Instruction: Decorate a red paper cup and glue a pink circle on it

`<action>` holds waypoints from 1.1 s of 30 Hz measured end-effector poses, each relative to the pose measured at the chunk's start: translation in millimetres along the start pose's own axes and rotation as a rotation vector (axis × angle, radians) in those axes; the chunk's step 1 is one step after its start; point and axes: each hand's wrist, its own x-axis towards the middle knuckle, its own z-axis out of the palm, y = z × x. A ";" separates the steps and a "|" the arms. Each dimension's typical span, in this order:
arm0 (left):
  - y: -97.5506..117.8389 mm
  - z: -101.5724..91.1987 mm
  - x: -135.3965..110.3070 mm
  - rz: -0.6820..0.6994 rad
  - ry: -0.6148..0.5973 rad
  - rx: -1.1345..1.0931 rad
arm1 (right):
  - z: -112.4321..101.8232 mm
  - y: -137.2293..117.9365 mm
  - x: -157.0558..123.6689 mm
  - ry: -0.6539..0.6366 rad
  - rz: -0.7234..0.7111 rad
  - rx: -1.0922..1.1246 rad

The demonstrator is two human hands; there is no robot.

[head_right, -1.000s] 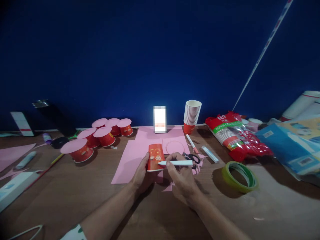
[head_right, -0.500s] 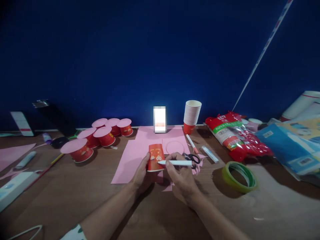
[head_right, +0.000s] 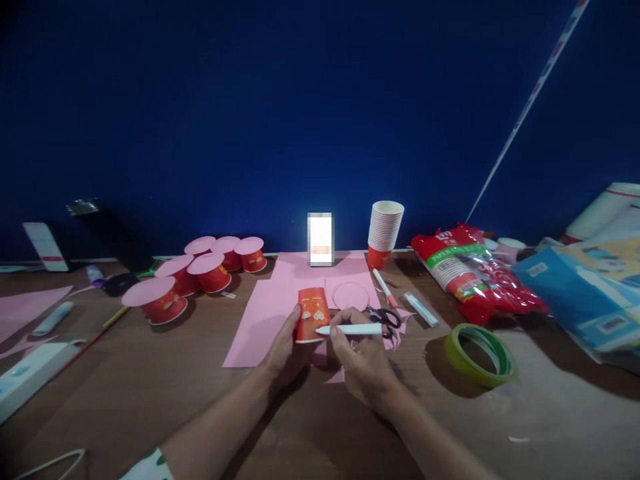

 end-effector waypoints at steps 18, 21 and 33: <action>-0.5 -5.7 -0.8 -0.100 0.015 0.031 | -2.7 5.1 1.1 0.040 -0.157 -0.179; -1.9 -4.9 -0.2 -0.062 0.007 0.005 | -3.5 5.3 0.8 0.007 -0.196 -0.241; 1.3 1.2 -2.2 -0.010 0.050 0.016 | -4.9 6.1 3.3 0.017 -0.264 -0.289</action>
